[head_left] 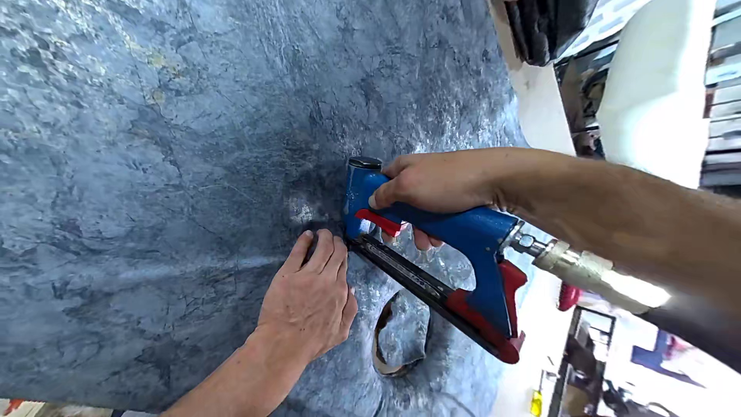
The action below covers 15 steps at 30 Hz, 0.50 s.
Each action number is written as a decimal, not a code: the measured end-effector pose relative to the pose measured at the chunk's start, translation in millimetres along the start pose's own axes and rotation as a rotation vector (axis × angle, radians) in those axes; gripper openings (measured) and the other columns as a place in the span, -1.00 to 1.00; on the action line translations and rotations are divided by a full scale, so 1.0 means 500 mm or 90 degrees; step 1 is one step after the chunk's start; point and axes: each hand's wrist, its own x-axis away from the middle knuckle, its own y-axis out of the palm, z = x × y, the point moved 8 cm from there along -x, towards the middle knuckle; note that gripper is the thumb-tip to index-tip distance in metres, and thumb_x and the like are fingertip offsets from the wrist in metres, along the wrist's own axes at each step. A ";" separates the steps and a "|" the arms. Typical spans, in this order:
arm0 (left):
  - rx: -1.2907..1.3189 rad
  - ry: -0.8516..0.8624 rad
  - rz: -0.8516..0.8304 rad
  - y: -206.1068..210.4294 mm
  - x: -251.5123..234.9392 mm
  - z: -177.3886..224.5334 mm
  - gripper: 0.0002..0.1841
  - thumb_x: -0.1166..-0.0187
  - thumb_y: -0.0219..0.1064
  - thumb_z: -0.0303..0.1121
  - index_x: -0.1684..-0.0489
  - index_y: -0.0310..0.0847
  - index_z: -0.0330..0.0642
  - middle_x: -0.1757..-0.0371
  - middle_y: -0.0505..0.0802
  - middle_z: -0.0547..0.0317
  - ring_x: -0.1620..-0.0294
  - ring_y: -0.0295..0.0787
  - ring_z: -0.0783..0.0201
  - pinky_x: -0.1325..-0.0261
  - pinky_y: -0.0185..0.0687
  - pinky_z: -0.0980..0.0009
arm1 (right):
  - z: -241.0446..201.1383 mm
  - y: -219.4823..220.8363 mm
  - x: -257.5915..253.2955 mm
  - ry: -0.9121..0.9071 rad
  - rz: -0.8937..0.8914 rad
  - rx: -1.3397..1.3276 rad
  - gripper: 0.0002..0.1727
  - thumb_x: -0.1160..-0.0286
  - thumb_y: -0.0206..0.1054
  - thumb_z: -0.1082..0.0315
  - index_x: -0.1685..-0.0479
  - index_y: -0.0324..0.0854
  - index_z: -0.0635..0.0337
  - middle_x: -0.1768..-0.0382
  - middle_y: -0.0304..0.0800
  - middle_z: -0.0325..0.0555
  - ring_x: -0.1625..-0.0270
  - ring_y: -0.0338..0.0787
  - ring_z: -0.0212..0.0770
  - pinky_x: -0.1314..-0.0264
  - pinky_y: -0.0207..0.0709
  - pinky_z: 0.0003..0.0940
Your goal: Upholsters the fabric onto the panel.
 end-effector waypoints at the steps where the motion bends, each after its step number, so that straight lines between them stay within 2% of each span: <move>1: -0.004 0.002 -0.006 -0.001 -0.002 -0.001 -0.34 -0.63 -0.11 0.09 -0.38 0.73 -0.15 -0.56 0.70 0.05 -0.69 0.47 0.06 -0.76 0.12 -0.02 | -0.004 -0.002 -0.003 0.005 -0.005 0.003 -0.71 -0.86 -0.01 0.19 -0.07 0.50 0.21 0.28 0.86 0.10 0.64 0.78 -0.11 0.61 0.70 -0.27; 3: -0.002 0.022 -0.010 -0.006 -0.007 -0.004 -0.35 -0.60 -0.07 0.07 -0.37 0.73 -0.18 -0.53 0.71 0.02 -0.67 0.48 0.04 -0.71 0.22 -0.02 | -0.009 -0.001 -0.006 0.012 -0.006 0.005 -0.70 -0.87 -0.04 0.19 -0.04 0.50 0.20 0.28 0.86 0.09 0.66 0.76 -0.13 0.63 0.68 -0.29; 6: 0.034 0.074 0.008 -0.024 -0.013 -0.022 -0.41 -0.51 0.06 0.03 -0.25 0.79 -0.17 -0.42 0.78 0.03 -0.57 0.59 0.02 -0.54 0.45 0.04 | -0.013 0.005 0.001 0.019 0.002 0.011 -0.70 -0.88 -0.06 0.20 -0.04 0.49 0.22 0.31 0.85 0.11 0.66 0.76 -0.11 0.62 0.69 -0.30; 10: 0.003 0.107 -0.026 -0.022 -0.016 -0.023 -0.39 -0.56 -0.01 0.03 -0.31 0.76 -0.16 -0.44 0.76 0.06 -0.57 0.56 0.03 -0.55 0.40 0.09 | -0.016 0.007 0.001 0.033 0.003 0.020 -0.71 -0.86 -0.05 0.21 -0.01 0.49 0.21 0.33 0.83 0.07 0.68 0.73 -0.16 0.62 0.65 -0.35; 13: 0.019 0.152 -0.010 -0.026 -0.010 -0.026 -0.41 -0.59 0.01 0.04 -0.26 0.76 -0.21 -0.34 0.79 0.04 -0.49 0.61 0.02 -0.52 0.45 0.11 | -0.008 0.005 0.001 0.034 0.001 -0.001 -0.71 -0.86 -0.04 0.21 -0.01 0.49 0.22 0.35 0.83 0.08 0.67 0.73 -0.14 0.63 0.66 -0.33; 15: 0.011 0.179 0.015 -0.032 0.000 -0.040 -0.36 -0.68 -0.05 0.07 -0.31 0.73 -0.27 -0.38 0.79 -0.03 -0.55 0.61 -0.01 -0.63 0.43 0.11 | 0.002 0.001 0.004 0.027 0.013 -0.048 -0.71 -0.85 -0.02 0.22 -0.06 0.50 0.24 0.33 0.86 0.12 0.66 0.76 -0.10 0.64 0.68 -0.29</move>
